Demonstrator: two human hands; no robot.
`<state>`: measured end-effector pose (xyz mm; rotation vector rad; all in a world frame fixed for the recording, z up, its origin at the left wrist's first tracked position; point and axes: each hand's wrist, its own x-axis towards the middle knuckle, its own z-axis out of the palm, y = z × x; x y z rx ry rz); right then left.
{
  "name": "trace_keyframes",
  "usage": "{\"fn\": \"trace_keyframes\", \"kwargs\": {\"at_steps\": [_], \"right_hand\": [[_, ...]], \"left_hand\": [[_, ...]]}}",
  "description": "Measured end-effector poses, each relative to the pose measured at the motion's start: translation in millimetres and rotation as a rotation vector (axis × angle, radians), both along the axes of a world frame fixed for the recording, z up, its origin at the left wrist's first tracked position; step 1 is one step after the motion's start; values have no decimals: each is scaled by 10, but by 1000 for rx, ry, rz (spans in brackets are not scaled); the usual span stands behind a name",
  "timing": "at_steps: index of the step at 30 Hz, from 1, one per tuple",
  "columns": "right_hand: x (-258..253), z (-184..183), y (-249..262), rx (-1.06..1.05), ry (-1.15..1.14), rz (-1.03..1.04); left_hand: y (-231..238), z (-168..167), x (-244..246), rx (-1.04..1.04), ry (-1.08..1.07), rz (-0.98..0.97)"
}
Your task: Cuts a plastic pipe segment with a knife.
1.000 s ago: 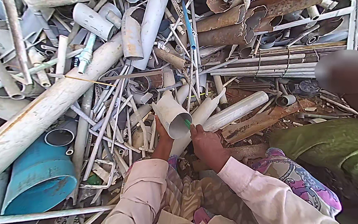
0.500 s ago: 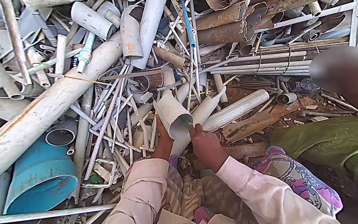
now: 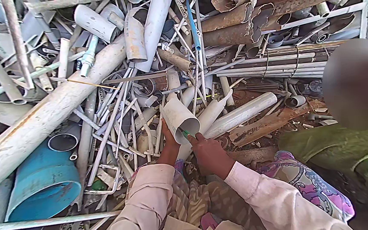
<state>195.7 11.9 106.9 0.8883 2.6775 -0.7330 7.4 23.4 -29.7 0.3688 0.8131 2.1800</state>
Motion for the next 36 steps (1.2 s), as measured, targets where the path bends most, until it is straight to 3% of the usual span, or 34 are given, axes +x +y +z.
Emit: {"fn": "trace_keyframes", "kwargs": {"at_steps": [5,9,11,15,21,28,33,36], "right_hand": [[135,-65,-139,255,152,-132],[284,-9,-146,50,257,-50],[346,-70,-139,71,373,-78],[381,-49,-67,221,317,-191],[522,-81,-98,87,488,5],[554,-220,-132,568,499,-171],[613,-271,-276,240,608,23],[658,-241,-227,299,553,-45]], "left_hand": [[-21,92,-69,84,-66,32],[-33,81,-88,175,-115,2],[-23,66,-108,149,-91,23],[-36,205,-8,129,-126,22],[-19,191,1,-19,-219,10],[-21,112,-73,11,-150,10],[-23,22,-107,92,-25,11],[-20,72,-91,111,-66,36]]}}
